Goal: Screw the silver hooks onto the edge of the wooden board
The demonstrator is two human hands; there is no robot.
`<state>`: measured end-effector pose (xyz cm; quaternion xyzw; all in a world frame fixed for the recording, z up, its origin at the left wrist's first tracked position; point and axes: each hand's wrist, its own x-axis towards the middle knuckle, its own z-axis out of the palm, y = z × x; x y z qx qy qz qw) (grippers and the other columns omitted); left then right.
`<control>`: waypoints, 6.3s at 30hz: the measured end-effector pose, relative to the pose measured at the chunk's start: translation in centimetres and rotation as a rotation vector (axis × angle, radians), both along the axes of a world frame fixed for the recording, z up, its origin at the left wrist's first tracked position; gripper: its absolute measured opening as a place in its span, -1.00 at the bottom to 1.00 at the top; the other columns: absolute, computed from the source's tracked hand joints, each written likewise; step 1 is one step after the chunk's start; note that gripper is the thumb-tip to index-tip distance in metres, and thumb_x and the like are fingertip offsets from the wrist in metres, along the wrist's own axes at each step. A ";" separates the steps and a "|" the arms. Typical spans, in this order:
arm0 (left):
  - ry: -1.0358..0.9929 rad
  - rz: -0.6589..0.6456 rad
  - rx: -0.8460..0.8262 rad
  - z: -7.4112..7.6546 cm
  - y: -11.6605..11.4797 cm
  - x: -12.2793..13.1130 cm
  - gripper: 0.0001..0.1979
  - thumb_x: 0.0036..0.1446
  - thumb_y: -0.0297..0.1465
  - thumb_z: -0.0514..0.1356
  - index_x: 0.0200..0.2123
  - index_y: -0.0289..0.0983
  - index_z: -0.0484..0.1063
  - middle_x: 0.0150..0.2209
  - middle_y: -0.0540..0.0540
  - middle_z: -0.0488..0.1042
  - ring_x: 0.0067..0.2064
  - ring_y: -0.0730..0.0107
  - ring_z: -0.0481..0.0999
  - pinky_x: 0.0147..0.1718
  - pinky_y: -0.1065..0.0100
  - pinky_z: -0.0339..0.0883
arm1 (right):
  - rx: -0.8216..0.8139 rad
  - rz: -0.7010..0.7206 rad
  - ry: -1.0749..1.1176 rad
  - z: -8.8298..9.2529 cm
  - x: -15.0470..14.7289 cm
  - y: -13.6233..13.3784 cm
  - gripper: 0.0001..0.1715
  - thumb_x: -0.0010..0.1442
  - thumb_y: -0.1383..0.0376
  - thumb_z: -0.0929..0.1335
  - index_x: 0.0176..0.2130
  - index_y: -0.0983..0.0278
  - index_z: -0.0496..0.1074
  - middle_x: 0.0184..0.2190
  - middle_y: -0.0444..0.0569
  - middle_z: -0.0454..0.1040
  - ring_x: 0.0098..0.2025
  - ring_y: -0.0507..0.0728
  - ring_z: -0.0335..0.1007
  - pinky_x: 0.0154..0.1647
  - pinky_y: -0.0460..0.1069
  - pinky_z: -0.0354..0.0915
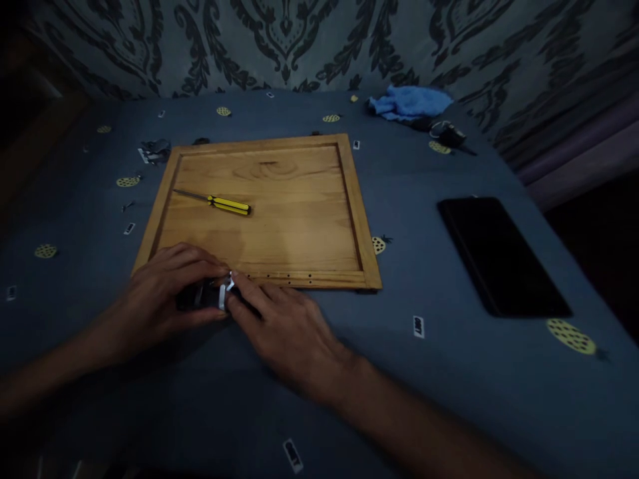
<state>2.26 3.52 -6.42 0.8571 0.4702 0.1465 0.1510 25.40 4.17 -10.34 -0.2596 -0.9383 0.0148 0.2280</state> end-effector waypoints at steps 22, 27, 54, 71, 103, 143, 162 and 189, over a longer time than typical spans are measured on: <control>0.128 0.021 -0.060 1.0 -0.1 -1.6 -0.50 0.13 -0.09 0.43 0.02 -0.21 0.42 -0.03 -0.09 0.48 0.00 0.11 0.46 -0.09 0.15 0.33 | -0.031 0.019 -0.013 0.2 0.3 0.0 -0.58 0.32 0.53 0.30 0.09 0.33 0.55 0.19 0.16 0.56 -0.11 0.19 0.65 -0.23 0.06 0.60; 0.157 0.013 -0.050 0.8 -0.3 -1.3 -0.52 0.15 -0.16 0.43 0.03 -0.23 0.41 -0.04 -0.10 0.47 -0.01 0.10 0.46 -0.10 0.13 0.31 | -0.021 0.037 0.011 0.2 0.3 0.2 -0.59 0.32 0.52 0.31 0.09 0.34 0.56 0.17 0.16 0.58 -0.02 0.23 0.65 -0.16 0.09 0.62; 0.129 0.027 0.038 0.1 -0.5 -0.1 -0.50 0.21 -0.01 0.34 0.02 -0.26 0.45 -0.10 -0.13 0.49 -0.05 0.09 0.48 -0.12 0.12 0.32 | -0.025 0.018 -0.062 0.4 -0.2 -0.3 -0.58 0.30 0.54 0.32 0.09 0.37 0.55 0.17 0.20 0.57 -0.09 0.20 0.65 -0.26 0.04 0.59; 0.094 0.040 0.042 0.0 -0.4 0.0 -0.63 0.26 -0.11 0.33 -0.03 -0.24 0.50 -0.13 -0.11 0.51 -0.09 0.13 0.50 -0.16 0.16 0.31 | -0.030 0.025 -0.102 0.7 -0.2 -0.3 -0.53 0.29 0.56 0.29 0.13 0.35 0.54 0.19 0.21 0.55 -0.10 0.20 0.64 -0.26 0.04 0.61; 0.081 0.029 0.033 0.0 -0.4 -0.1 -0.66 0.27 -0.14 0.33 -0.03 -0.23 0.51 -0.15 -0.07 0.49 -0.11 0.16 0.48 -0.15 0.17 0.27 | -0.042 0.004 -0.018 0.4 0.1 -0.2 -0.61 0.35 0.49 0.32 0.11 0.32 0.55 0.18 0.16 0.56 -0.08 0.21 0.64 -0.14 0.11 0.62; 0.121 0.042 -0.013 0.1 -0.5 0.2 -0.68 0.28 -0.15 0.32 -0.04 -0.24 0.48 -0.13 -0.09 0.49 -0.09 0.14 0.47 -0.15 0.15 0.37 | -0.038 0.009 -0.005 0.4 0.1 -0.3 -0.61 0.38 0.46 0.28 0.09 0.33 0.57 0.16 0.15 0.58 -0.10 0.22 0.57 -0.08 0.13 0.58; 0.002 0.047 -0.300 3.5 1.5 -5.6 -0.51 0.19 0.05 0.31 0.04 -0.11 0.49 -0.07 -0.04 0.54 -0.10 0.24 0.53 -0.15 0.28 0.40 | -0.047 0.020 -0.035 0.0 0.5 -0.3 -0.54 0.32 0.50 0.27 0.12 0.31 0.54 0.21 0.15 0.54 -0.03 0.26 0.57 -0.09 0.15 0.59; 0.063 0.153 0.038 4.4 6.1 -3.3 -0.70 0.39 -0.23 0.08 -0.02 -0.23 0.52 -0.11 -0.11 0.57 -0.10 0.22 0.54 -0.05 0.20 0.38 | -0.052 0.020 0.009 0.9 0.1 0.0 -0.59 0.27 0.52 0.33 0.05 0.31 0.59 0.14 0.15 0.59 0.00 0.23 0.61 -0.07 0.12 0.61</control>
